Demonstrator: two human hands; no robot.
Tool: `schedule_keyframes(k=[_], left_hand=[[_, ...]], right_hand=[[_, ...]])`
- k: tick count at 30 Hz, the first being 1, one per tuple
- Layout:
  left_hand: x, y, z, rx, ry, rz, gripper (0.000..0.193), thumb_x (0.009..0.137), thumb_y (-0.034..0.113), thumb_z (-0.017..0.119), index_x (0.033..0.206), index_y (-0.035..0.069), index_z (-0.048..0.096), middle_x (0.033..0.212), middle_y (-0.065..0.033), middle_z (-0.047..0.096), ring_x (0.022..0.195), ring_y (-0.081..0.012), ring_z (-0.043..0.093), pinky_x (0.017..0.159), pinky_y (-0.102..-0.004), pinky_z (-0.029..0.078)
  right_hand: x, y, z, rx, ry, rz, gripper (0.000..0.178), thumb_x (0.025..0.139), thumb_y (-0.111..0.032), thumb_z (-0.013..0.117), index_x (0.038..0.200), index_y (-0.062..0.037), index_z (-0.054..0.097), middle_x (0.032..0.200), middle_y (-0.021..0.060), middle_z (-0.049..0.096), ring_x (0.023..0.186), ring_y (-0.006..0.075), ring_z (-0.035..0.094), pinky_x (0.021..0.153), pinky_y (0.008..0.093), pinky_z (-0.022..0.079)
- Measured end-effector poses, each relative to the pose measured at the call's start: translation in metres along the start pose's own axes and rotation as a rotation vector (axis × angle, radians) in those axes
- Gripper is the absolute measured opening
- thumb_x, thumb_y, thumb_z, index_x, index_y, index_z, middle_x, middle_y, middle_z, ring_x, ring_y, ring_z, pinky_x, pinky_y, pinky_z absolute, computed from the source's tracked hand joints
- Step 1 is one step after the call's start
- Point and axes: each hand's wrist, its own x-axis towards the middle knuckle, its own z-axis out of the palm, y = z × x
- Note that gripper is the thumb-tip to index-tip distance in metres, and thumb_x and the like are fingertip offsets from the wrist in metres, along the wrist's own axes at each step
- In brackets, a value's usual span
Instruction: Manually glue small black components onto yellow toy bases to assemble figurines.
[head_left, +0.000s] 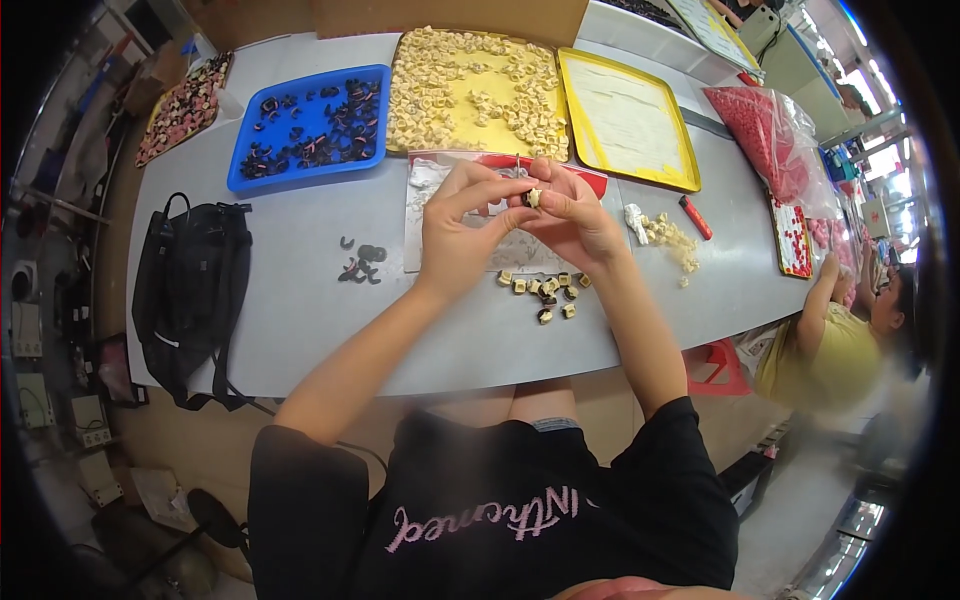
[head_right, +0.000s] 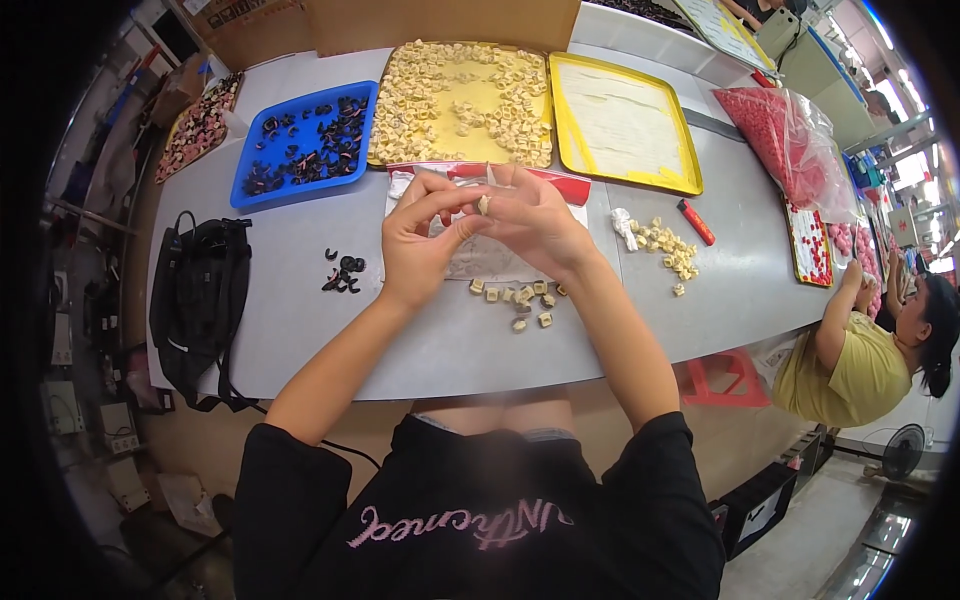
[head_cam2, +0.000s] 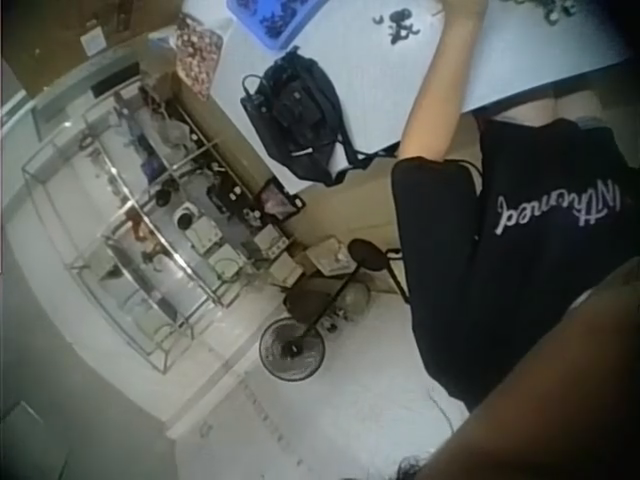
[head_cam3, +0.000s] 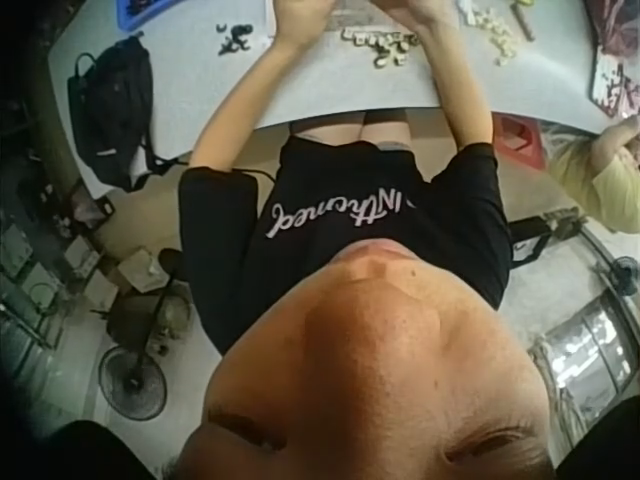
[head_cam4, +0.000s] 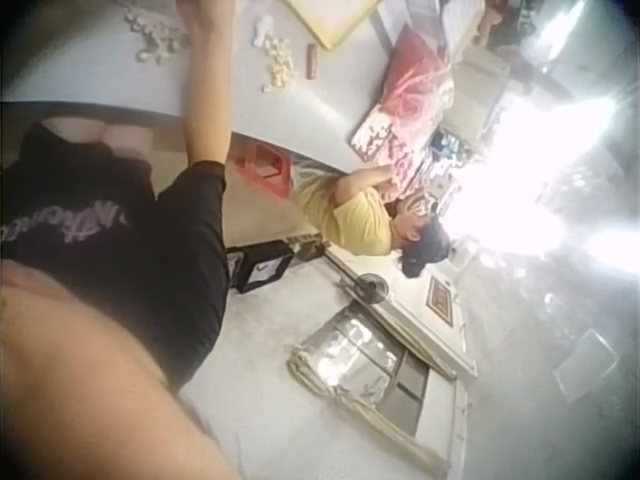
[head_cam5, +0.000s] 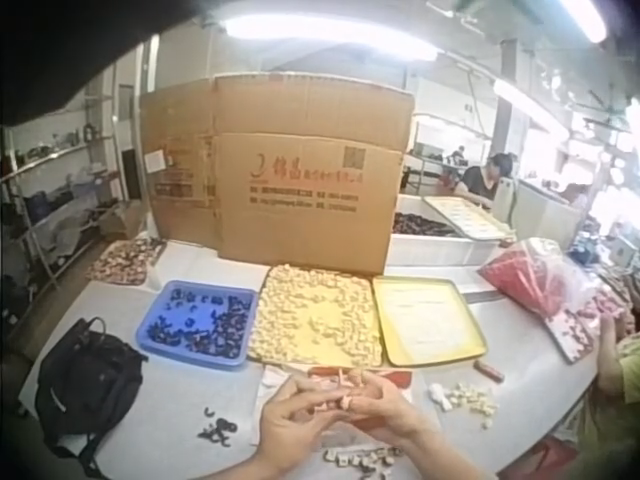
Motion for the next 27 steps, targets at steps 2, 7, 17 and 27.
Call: schedule_keyframes(k=[2, 7, 17, 27], left_hand=[[-0.001, 0.001, 0.0, -0.002, -0.004, 0.003, 0.031, 0.07, 0.004, 0.078, 0.099, 0.011, 0.073, 0.084, 0.0005, 0.057, 0.079, -0.0106, 0.051, 0.065, -0.023, 0.04], [-0.003, 0.003, 0.0, -0.002, -0.019, 0.013, 0.03, 0.07, 0.002, 0.077, 0.099, 0.01, 0.073, 0.085, 0.0002, 0.057, 0.079, -0.0107, 0.051, 0.066, -0.0234, 0.041], [-0.014, 0.024, 0.009, 0.236, -0.017, 0.479, 0.032, 0.058, -0.001, 0.081, 0.085, 0.01, 0.069, 0.075, -0.0016, 0.058, 0.068, -0.0189, 0.055, 0.058, -0.0285, 0.044], [-0.02, 0.022, 0.012, 0.209, -0.039, 0.542, 0.034, 0.057, 0.0, 0.081, 0.086, 0.007, 0.066, 0.075, -0.0028, 0.06, 0.066, -0.0191, 0.055, 0.055, -0.028, 0.043]], right_hand=[[0.0, -0.001, 0.004, -0.016, 0.006, -0.001, 0.04, 0.081, -0.006, 0.066, 0.114, -0.0043, 0.044, 0.112, 0.0149, 0.055, 0.108, 0.0281, 0.057, 0.095, 0.0442, 0.046], [-0.001, -0.004, 0.008, -0.049, -0.031, 0.009, 0.05, 0.079, -0.009, 0.068, 0.119, -0.0009, 0.038, 0.109, 0.0201, 0.057, 0.111, 0.0335, 0.056, 0.097, 0.0461, 0.045], [-0.007, -0.019, -0.008, -0.077, -0.38, 0.124, 0.051, 0.067, 0.005, 0.071, 0.105, -0.0092, 0.039, 0.085, 0.013, 0.062, 0.082, 0.0206, 0.062, 0.069, 0.0312, 0.049], [-0.012, -0.021, 0.004, -0.084, -0.357, 0.15, 0.06, 0.065, -0.002, 0.083, 0.097, -0.0093, 0.033, 0.077, 0.0142, 0.064, 0.079, 0.0229, 0.065, 0.067, 0.0305, 0.048]])
